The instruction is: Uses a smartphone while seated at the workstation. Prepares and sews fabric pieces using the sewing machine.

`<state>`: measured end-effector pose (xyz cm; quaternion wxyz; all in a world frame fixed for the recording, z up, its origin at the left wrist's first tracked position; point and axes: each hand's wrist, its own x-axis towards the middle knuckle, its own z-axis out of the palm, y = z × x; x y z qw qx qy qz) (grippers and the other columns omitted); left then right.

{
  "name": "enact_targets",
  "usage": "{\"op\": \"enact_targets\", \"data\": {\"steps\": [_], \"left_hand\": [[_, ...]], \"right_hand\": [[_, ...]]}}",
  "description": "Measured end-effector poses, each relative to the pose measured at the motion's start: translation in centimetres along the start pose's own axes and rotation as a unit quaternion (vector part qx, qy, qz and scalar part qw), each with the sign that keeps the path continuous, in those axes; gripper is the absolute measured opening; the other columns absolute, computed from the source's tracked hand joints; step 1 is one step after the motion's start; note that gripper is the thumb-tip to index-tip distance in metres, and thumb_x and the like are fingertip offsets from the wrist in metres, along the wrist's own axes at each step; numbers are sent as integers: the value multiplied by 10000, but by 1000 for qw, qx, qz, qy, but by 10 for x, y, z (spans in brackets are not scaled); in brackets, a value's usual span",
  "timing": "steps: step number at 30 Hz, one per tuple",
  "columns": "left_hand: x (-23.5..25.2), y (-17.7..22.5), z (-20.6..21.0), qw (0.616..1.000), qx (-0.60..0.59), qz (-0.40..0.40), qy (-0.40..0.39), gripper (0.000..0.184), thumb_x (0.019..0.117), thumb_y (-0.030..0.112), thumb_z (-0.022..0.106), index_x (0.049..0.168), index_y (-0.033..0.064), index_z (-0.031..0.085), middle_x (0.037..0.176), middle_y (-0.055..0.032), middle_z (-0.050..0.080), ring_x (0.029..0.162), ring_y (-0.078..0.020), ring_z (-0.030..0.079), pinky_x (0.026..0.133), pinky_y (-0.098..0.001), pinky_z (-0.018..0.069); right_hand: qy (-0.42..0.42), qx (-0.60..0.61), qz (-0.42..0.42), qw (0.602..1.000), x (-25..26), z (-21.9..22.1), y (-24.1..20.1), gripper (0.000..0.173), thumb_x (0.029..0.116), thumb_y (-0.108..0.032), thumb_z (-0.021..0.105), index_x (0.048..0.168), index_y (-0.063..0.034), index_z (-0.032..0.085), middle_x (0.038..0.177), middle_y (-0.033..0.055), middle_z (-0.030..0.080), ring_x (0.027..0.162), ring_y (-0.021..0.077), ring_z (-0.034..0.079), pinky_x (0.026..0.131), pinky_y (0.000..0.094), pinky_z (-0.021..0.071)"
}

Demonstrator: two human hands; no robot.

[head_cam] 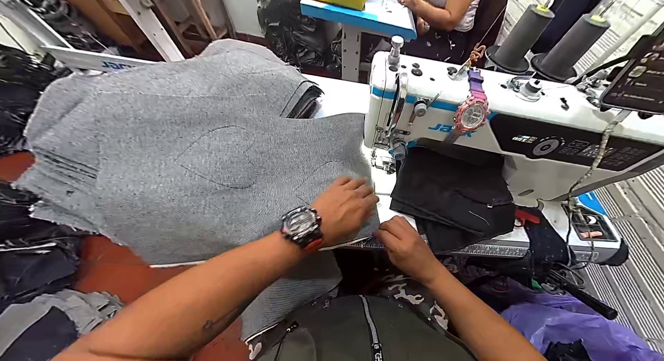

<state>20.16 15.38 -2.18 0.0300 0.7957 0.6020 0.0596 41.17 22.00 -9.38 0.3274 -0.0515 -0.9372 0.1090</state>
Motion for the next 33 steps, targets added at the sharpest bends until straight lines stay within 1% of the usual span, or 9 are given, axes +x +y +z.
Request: {"op": "enact_targets", "data": {"steps": [2,4,7,11,13,16,18,23,33], "left_hand": [[9,-18,10,999,32,26,-8,364,1079,315,476,1286,94,678,1378,-144,637,1408,-350,500,1149,-566,380],[9,-34,22,999,45,12,29,453,1061,414,470,1300,81,661,1353,-157,638,1333,-347,561,1069,-565,441],[5,-44,30,997,22,-14,74,476,1029,478,491,1231,93,687,1312,-142,654,1275,-347,592,994,-568,474],[-4,-27,39,994,-21,-15,110,303,1044,335,522,1071,105,718,1255,-122,677,1266,-345,594,983,-579,469],[-5,-19,41,992,-40,-29,115,390,1023,441,535,1086,101,716,1264,-99,685,1260,-320,606,973,-561,483],[-4,-2,43,989,-44,-80,114,694,901,730,527,1165,112,703,1307,-103,669,1269,-325,593,979,-573,471],[-4,6,46,987,-36,-101,121,675,903,709,531,1216,134,693,1321,-103,657,1284,-333,576,1000,-578,455],[0,-1,52,983,-46,-108,138,632,935,689,508,1192,147,707,1322,-110,652,1291,-340,575,999,-592,449],[27,-59,48,988,-69,-49,132,645,912,723,512,1159,161,711,1330,-105,648,1301,-332,570,1033,-591,426]], "right_hand": [[-16,-7,-12,1000,3,-3,-3,161,928,30,593,947,-24,743,927,112,699,898,262,666,823,378,558],[-18,-11,-14,1000,2,-4,-3,159,920,33,594,937,-23,742,922,109,696,886,258,665,804,378,559],[-4,-11,4,1000,-3,-3,-3,166,928,31,587,937,-24,744,914,106,696,880,251,665,789,365,559],[0,-2,28,1000,-11,-7,-2,172,944,21,588,958,-25,753,926,106,701,881,244,665,798,358,558],[-1,-9,38,999,-15,-12,2,176,943,7,591,965,-36,760,941,104,709,895,242,674,810,367,564],[0,-7,78,997,-19,-13,3,150,961,-40,614,962,-62,763,1018,97,715,1067,269,665,944,402,556],[-5,-2,109,994,-17,-11,1,136,960,-35,622,974,-57,756,1151,109,723,1272,310,610,1090,450,504],[19,-11,126,992,-10,-4,5,131,967,-39,632,990,-37,761,1136,105,751,1176,253,685,1104,419,503],[13,-69,105,992,31,8,24,120,962,-36,643,951,-46,763,1039,92,763,1065,240,710,965,382,551]]}}
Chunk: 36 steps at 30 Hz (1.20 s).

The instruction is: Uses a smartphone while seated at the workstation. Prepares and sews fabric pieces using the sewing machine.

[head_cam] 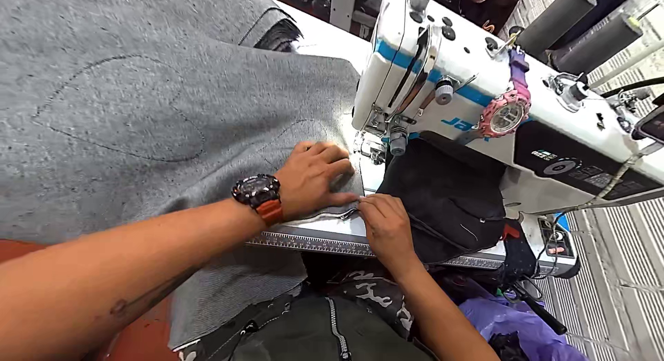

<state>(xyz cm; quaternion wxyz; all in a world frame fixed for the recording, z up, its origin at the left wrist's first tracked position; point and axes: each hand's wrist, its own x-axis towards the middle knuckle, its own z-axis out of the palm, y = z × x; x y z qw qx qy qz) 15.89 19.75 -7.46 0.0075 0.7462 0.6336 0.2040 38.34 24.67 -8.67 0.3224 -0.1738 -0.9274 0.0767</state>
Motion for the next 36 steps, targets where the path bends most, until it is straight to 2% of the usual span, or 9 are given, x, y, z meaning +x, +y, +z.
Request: {"op": "enact_targets", "data": {"steps": [5,9,15,17,19,20,23,25,36], "left_hand": [[29,-37,-6,993,-32,111,-18,634,904,658,574,1050,52,694,1034,-184,661,1026,-385,648,924,-566,488],[51,-53,-13,990,-31,118,-65,599,891,590,660,990,0,647,1077,-209,643,1081,-386,637,957,-528,505],[77,-71,-25,989,-48,112,-87,609,859,544,744,1083,-17,666,1154,-201,626,1022,-364,658,855,-538,540],[84,-69,-31,989,-25,96,-107,611,836,560,762,1066,1,671,1169,-199,646,1067,-373,659,918,-572,517],[84,-48,-44,984,46,45,-164,555,911,534,714,1098,12,698,1186,-194,679,1198,-380,627,1156,-608,352],[76,-34,-42,984,72,17,-161,519,958,486,663,1130,-2,698,1201,-208,683,1260,-399,597,1202,-626,286],[39,-18,-8,995,-1,-63,-77,558,1049,419,470,1490,82,529,1559,-131,503,1503,-345,386,1228,-650,194],[28,-19,0,995,-4,-65,-69,618,1068,475,333,1580,141,424,1656,-58,380,1560,-300,284,1245,-651,127],[42,-35,-3,991,43,-21,-122,671,1073,463,215,1609,81,346,1683,-99,316,1580,-308,223,1230,-685,78]], "right_hand": [[-4,-36,35,999,22,14,-3,122,955,-33,635,962,-41,756,980,109,744,994,268,703,887,413,551],[-3,-56,72,996,38,25,-3,131,969,-52,621,965,-28,749,956,124,732,979,292,697,860,438,548],[-2,-78,100,992,56,37,1,155,990,-77,605,988,-21,750,948,144,707,952,315,685,856,445,558],[-5,-76,101,992,55,37,1,165,995,-80,593,1008,-23,748,972,142,698,965,312,675,870,439,555],[-8,-63,94,993,48,35,0,181,986,-75,589,1044,-32,755,1029,136,716,1016,303,681,918,439,554],[-10,-55,92,994,44,33,0,198,979,-72,595,1075,-33,764,1076,136,728,1056,302,685,942,447,554],[-18,-40,90,995,37,29,-2,244,969,-78,599,1146,-24,758,1180,142,724,1119,308,681,940,479,543],[-17,-37,88,995,37,29,-4,247,961,-73,600,1141,-19,759,1181,141,723,1120,307,678,938,475,540],[-30,-69,106,992,50,33,-2,286,927,-72,581,1152,-44,756,1199,102,722,1085,292,664,892,467,517]]}}
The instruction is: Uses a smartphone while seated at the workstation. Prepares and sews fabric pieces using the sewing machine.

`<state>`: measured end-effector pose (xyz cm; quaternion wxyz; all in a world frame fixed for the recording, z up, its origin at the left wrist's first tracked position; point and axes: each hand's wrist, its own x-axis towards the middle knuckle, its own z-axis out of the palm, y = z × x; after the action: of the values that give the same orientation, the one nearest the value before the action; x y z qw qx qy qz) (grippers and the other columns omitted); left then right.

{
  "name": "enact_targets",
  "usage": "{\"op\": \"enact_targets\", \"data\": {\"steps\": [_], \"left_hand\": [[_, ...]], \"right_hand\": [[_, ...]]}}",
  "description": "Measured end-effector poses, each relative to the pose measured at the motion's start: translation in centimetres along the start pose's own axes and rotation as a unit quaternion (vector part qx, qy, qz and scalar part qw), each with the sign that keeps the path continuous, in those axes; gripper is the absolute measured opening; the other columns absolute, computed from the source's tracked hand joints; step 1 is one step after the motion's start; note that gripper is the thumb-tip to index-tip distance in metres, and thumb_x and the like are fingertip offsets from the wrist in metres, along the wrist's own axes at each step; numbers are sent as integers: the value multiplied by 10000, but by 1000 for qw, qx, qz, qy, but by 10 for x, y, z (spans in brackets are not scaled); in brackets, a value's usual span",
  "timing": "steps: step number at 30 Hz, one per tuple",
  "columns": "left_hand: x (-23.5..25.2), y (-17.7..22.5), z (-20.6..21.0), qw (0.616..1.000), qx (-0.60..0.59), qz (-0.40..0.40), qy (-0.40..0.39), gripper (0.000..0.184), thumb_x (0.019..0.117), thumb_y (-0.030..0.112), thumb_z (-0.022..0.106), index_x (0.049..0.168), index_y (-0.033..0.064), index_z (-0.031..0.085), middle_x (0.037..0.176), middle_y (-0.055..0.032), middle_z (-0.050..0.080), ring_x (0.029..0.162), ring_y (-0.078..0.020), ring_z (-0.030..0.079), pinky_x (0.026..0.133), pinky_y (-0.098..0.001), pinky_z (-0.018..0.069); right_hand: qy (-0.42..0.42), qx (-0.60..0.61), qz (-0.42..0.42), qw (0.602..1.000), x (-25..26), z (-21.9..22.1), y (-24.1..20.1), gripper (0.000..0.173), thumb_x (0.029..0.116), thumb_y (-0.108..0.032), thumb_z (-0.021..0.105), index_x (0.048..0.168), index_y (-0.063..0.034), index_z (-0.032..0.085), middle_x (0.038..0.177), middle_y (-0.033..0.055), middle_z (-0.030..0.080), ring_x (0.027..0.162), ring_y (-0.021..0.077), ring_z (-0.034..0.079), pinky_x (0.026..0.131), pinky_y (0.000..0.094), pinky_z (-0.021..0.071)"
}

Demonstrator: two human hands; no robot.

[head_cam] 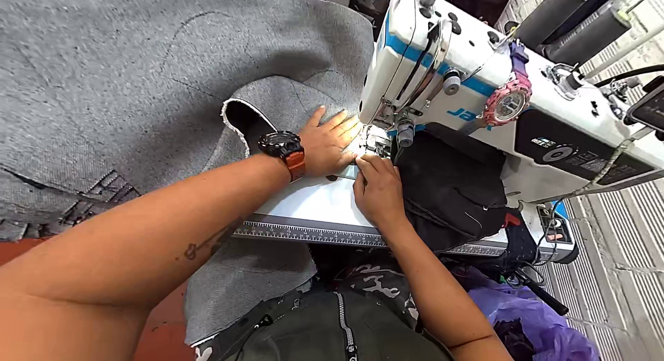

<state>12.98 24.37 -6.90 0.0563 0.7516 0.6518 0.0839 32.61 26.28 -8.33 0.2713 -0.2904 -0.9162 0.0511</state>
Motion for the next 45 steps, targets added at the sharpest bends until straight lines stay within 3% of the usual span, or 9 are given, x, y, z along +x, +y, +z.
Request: {"op": "enact_targets", "data": {"steps": [9,21,29,35,37,39,41,43,45], "left_hand": [[23,-15,-4,1000,7,-17,-3,659,1068,460,230,1590,87,384,1689,-113,297,1583,-336,201,1225,-701,64],[25,-27,-3,980,-10,-162,115,781,991,615,436,1564,84,429,1657,-189,335,1564,-481,133,1207,-739,-11],[-12,-14,-26,944,16,-320,76,743,996,592,491,1499,46,490,1502,-335,429,1390,-526,414,1066,-691,359],[-133,53,-16,921,33,-367,128,641,1011,543,528,1369,15,587,1303,-371,557,1218,-587,535,843,-718,492],[-181,76,-15,914,9,-382,134,452,1067,401,508,1303,28,606,1083,-318,652,994,-556,648,703,-697,529],[-225,97,-24,911,-110,-380,114,385,1100,350,453,1332,88,615,902,-238,695,800,-465,693,654,-671,538],[-262,112,-34,920,-249,-286,99,452,1102,419,337,1276,132,639,789,-66,674,702,-228,679,620,-486,566],[-282,117,-44,933,-311,-168,66,560,1090,528,286,1317,180,661,940,30,706,849,-91,680,761,-367,584],[-281,103,-57,964,-197,-145,102,592,1044,609,383,1387,201,640,1225,-27,699,1152,-189,657,969,-468,553]], "right_hand": [[-44,-20,27,998,8,2,3,359,955,-145,552,1263,-56,712,1317,91,670,1188,286,613,948,477,481],[50,48,-43,997,-1,1,7,204,951,-72,579,1012,-64,774,1054,98,744,1035,262,683,887,413,534],[89,101,-74,988,-2,-2,12,184,943,-74,600,993,-45,775,1026,114,746,1017,253,696,904,404,554],[103,221,-31,969,-43,-24,-21,172,950,-73,625,1035,-19,765,1007,101,740,939,172,706,852,326,596],[-91,418,99,899,-77,-42,-48,209,1045,-116,534,1068,-17,716,933,62,741,761,120,704,691,293,616],[-326,583,203,716,-95,-41,-60,470,1123,-238,286,1220,52,643,1078,137,749,905,215,751,809,397,637],[-399,652,297,572,-102,-38,-72,621,1112,-396,93,1328,-11,529,1145,84,715,1022,167,712,896,359,597],[-358,638,423,534,-105,-54,-83,557,1116,-391,79,1238,-119,549,978,-22,671,903,43,652,809,246,558],[-302,561,466,614,-129,-56,-67,304,1120,-131,315,1211,-34,589,974,24,652,893,43,617,809,230,533]]}}
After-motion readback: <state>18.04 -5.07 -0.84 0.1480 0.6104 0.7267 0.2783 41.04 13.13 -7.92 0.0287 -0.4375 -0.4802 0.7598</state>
